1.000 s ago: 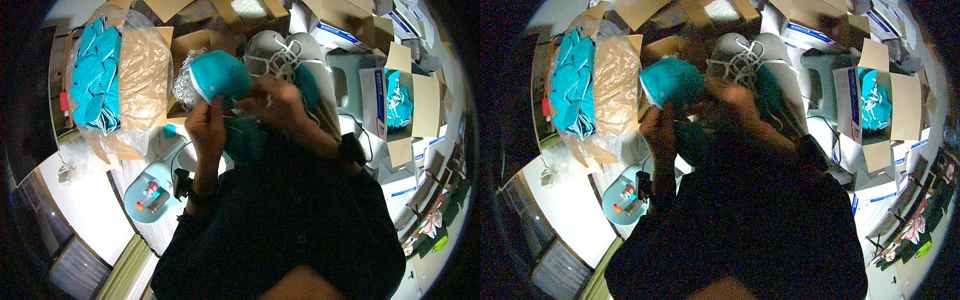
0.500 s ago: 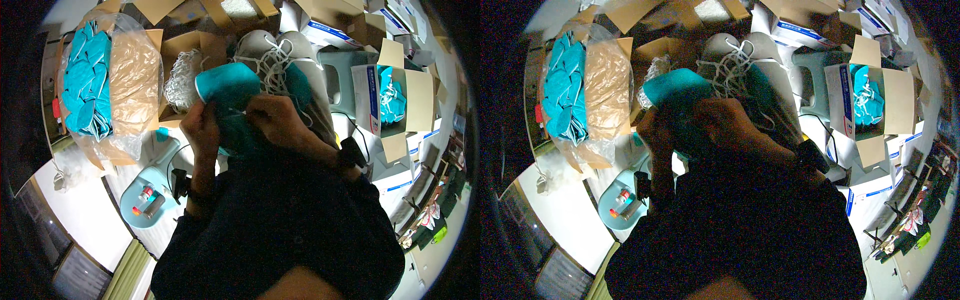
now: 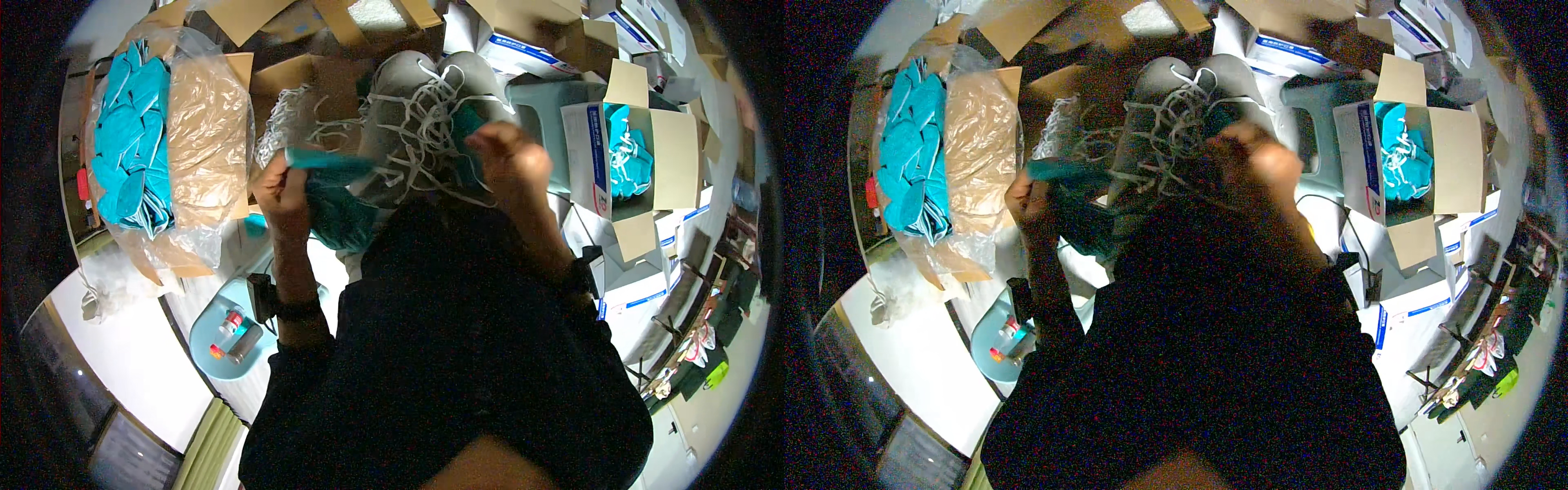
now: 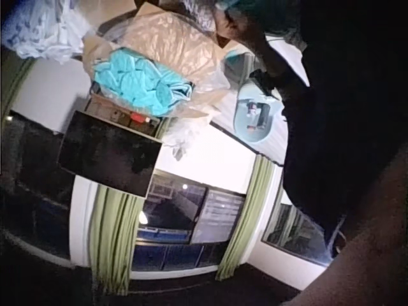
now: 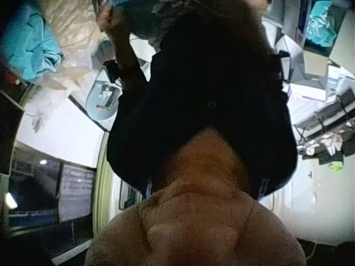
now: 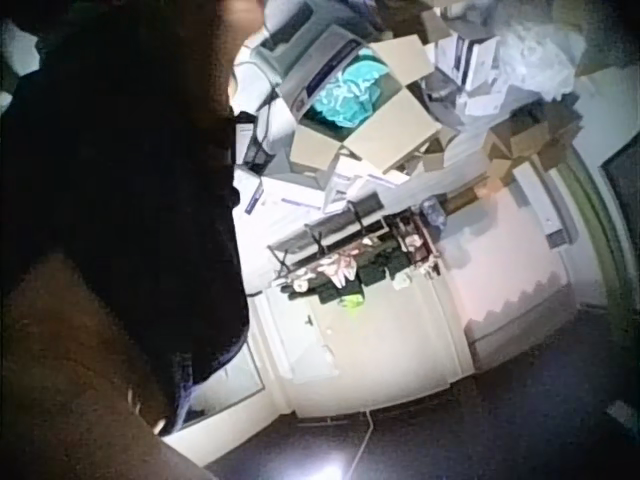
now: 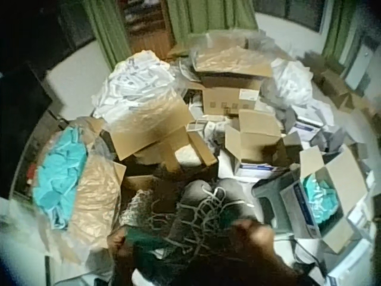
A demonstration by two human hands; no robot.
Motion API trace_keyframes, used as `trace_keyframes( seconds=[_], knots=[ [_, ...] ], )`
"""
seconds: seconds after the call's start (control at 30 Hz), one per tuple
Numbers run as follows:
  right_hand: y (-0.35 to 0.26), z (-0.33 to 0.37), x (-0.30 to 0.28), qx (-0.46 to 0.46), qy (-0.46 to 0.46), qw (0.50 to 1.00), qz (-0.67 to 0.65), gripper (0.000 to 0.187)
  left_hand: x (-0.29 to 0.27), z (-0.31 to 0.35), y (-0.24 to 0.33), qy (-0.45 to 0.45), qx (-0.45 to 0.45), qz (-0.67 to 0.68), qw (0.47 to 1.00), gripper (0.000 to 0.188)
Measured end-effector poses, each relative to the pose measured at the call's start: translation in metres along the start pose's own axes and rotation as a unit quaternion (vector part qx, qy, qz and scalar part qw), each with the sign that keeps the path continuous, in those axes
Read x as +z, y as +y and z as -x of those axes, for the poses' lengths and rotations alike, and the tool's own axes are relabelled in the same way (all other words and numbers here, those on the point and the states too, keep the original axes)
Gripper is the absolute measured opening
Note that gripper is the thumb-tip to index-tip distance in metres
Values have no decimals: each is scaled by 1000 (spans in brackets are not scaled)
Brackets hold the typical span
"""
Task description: Sorting, untangling, and preparing protective masks for packaging or use.
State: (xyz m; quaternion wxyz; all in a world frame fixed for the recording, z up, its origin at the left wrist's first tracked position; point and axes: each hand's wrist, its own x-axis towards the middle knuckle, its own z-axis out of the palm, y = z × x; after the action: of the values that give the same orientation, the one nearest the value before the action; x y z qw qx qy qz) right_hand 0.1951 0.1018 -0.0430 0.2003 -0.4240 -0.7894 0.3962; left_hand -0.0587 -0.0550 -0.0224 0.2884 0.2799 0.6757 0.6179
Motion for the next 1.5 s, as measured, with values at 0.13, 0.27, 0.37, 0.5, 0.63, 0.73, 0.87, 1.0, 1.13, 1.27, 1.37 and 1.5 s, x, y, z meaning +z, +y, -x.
trace_keyframes(
  seconds=[0.13,0.27,0.37,0.5,0.63,0.73,0.87,1.0,1.13,1.27,1.37,1.5],
  knots=[
    [27,-17,0,88,9,987,135,27,5,7,1,-41,-116,118,985,20],
    [9,-6,-17,4,67,995,69,18,24,8,14,-25,-241,57,969,31],
    [-32,-7,-52,-62,79,986,130,15,24,10,-1,-33,-201,59,977,25],
    [-22,-11,-57,-40,26,994,101,17,38,7,11,-171,-115,-105,973,10],
    [-50,-15,-63,-50,3,997,-62,17,50,1,10,-248,-63,-97,962,27],
    [-49,-25,-65,-139,-41,989,6,16,64,-4,24,-276,25,-152,949,27],
    [-52,-38,-59,-232,-52,971,-1,14,81,-3,36,-337,23,-175,925,22],
    [-64,-48,-44,-278,79,956,48,17,91,1,24,-312,20,-222,924,22],
    [-51,-29,-19,-141,138,979,-60,10,102,8,2,-139,-41,-128,981,19],
    [-43,-15,7,75,22,966,-246,14,108,12,1,-74,-34,-148,986,15],
    [-43,-19,10,106,-26,909,-402,13,112,12,8,-70,-7,-143,987,14],
    [-31,-24,17,177,-106,847,-489,10,114,12,17,-47,16,-160,986,13]
  ],
)
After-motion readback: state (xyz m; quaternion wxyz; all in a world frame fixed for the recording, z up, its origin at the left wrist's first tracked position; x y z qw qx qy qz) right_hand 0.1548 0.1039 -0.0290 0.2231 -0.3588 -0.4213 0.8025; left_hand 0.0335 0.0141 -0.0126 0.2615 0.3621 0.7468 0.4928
